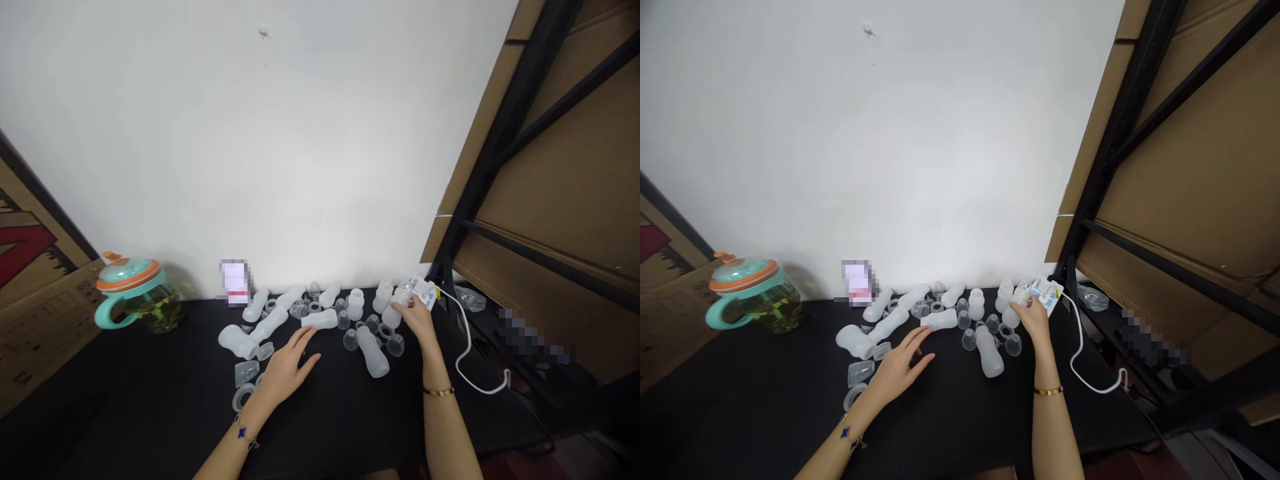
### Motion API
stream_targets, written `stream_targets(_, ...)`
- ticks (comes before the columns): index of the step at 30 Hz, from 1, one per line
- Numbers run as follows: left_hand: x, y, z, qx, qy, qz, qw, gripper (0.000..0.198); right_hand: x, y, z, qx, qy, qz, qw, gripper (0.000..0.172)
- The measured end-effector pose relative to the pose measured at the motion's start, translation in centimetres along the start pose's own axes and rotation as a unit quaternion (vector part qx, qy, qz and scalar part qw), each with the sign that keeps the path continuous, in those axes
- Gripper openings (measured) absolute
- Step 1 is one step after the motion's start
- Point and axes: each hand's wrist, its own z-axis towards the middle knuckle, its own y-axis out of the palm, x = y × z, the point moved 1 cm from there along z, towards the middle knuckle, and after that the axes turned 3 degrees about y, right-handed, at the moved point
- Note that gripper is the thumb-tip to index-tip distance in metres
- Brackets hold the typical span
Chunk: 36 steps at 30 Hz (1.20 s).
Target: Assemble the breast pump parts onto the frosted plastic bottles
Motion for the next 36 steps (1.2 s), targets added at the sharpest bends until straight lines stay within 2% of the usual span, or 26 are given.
stream_targets(4, 0.08, -0.07, 0.04, -0.003, 0.000, 0.001, 1.000, 0.049, -0.17, -0.41, -0.03, 0.003, 0.030, -0.034, 0.999, 0.051)
stream_targets(10, 0.05, 0.05, 0.04, -0.005, -0.002, 0.000, 1.000, 0.049, -0.41, -0.34, -0.29, -0.003, 0.031, -0.094, 0.995, 0.047)
stream_targets(18, -0.15, 0.32, 0.01, -0.023, -0.007, 0.006, 1.000, 0.048, -0.22, 0.18, -0.26, -0.022, 0.011, -0.101, 0.995, 0.046)
stream_targets(29, -0.61, 0.85, -0.22, -0.038, -0.003, 0.016, 0.999, 0.043, -0.34, 0.15, -0.31, -0.038, 0.026, -0.112, 0.993, 0.045)
stream_targets(36, -0.61, 0.90, -0.20, -0.066, -0.018, 0.017, 0.997, 0.042, -0.57, 0.09, -0.39, -0.044, 0.036, -0.117, 0.992, 0.048)
